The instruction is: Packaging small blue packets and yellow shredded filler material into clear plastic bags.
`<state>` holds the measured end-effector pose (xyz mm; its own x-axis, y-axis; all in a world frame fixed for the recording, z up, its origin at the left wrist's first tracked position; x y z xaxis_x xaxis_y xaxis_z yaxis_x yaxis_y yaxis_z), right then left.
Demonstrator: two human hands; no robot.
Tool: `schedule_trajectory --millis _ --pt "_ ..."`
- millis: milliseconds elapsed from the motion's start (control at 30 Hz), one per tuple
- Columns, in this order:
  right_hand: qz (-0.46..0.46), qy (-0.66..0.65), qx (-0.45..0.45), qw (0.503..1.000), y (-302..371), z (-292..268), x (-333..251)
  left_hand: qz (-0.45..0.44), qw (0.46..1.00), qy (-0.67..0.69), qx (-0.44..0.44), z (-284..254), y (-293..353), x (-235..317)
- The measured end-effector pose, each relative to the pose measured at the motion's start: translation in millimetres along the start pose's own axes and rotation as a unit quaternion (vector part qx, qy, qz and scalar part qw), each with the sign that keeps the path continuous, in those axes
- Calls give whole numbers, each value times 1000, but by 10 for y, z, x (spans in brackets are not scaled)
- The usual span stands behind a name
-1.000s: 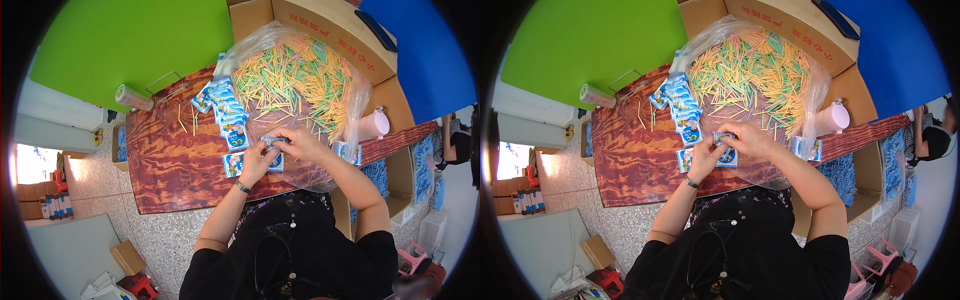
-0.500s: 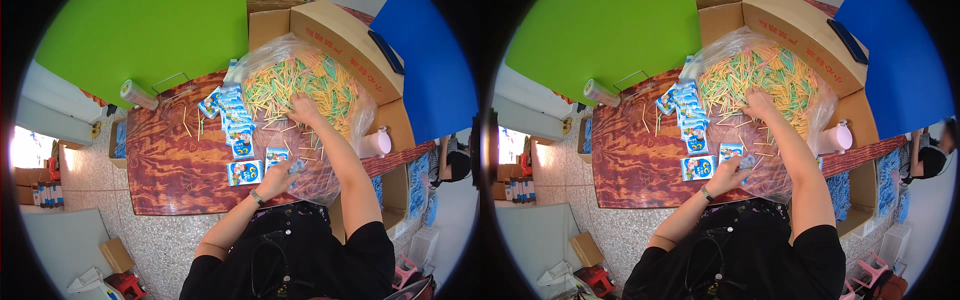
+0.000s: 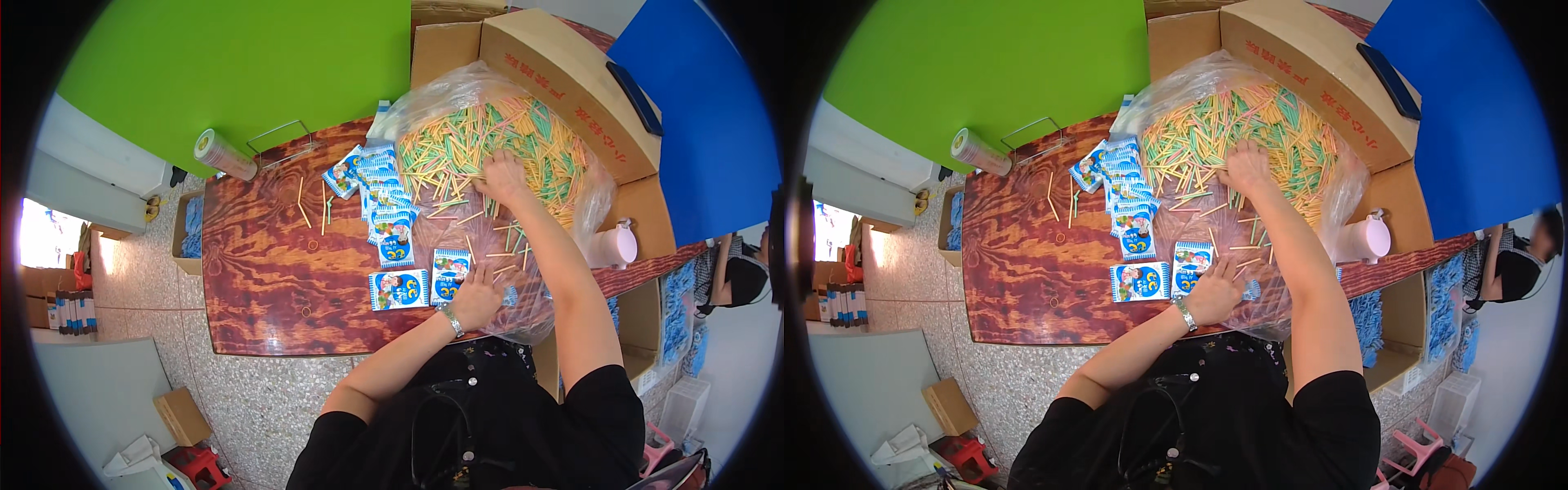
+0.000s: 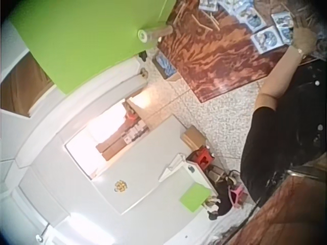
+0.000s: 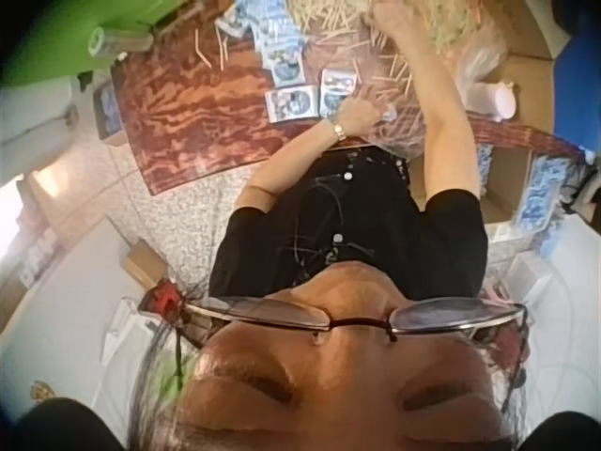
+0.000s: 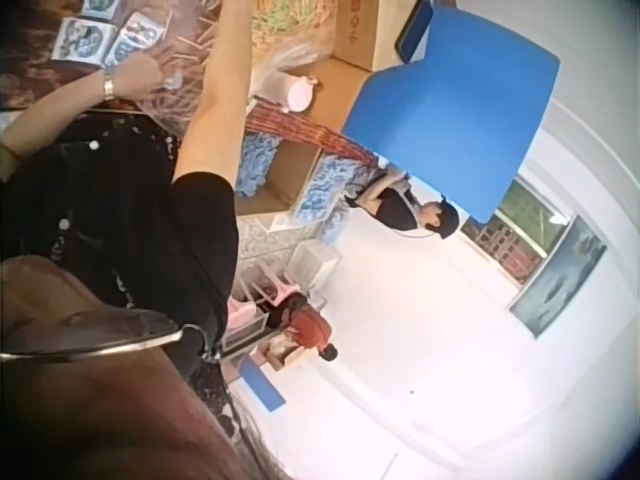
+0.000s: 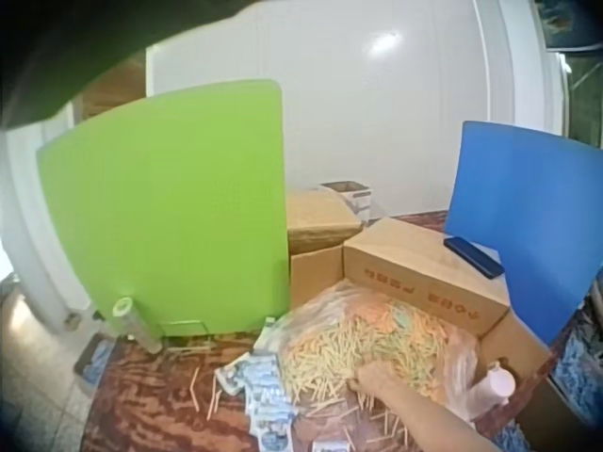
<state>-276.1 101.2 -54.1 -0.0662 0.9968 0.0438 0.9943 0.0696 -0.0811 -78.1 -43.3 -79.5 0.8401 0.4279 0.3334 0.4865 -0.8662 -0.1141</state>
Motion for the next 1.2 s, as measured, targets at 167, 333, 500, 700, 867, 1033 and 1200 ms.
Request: schedule_trajectory --millis 167,333,500,700,867,1033,1200 --pt "27 31 -8 999 -30 22 -153 4 1000 3 -14 -13 14 15" --pt "94 -2 -1 996 -79 165 -179 2 999 24 -22 -15 7 21" --pt "104 -13 -11 994 -94 222 -118 1 1000 17 -22 17 16 25" --pt "132 -22 3 991 -39 254 -188 -8 999 22 -29 5 9 24" --pt "111 -9 -60 992 -98 271 -181 -5 1000 13 -24 28 20 23" --pt "65 -4 -126 990 -102 91 -12 -4 1000 17 -17 8 28 21" --pt "171 -597 -305 722 67 -91 371 2 1000 -6 -20 46 29 26"
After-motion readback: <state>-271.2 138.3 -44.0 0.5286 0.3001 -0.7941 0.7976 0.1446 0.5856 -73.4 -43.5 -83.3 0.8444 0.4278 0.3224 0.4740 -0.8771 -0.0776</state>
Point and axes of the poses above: each hand's wrist, its own y-axis away from the middle knuckle, its own z-axis out of the palm, x = y × z, the point moved 1 cm from there along -y, towards the middle knuckle, and after that the axes turned 7 degrees about z, right-handed, at the moved point
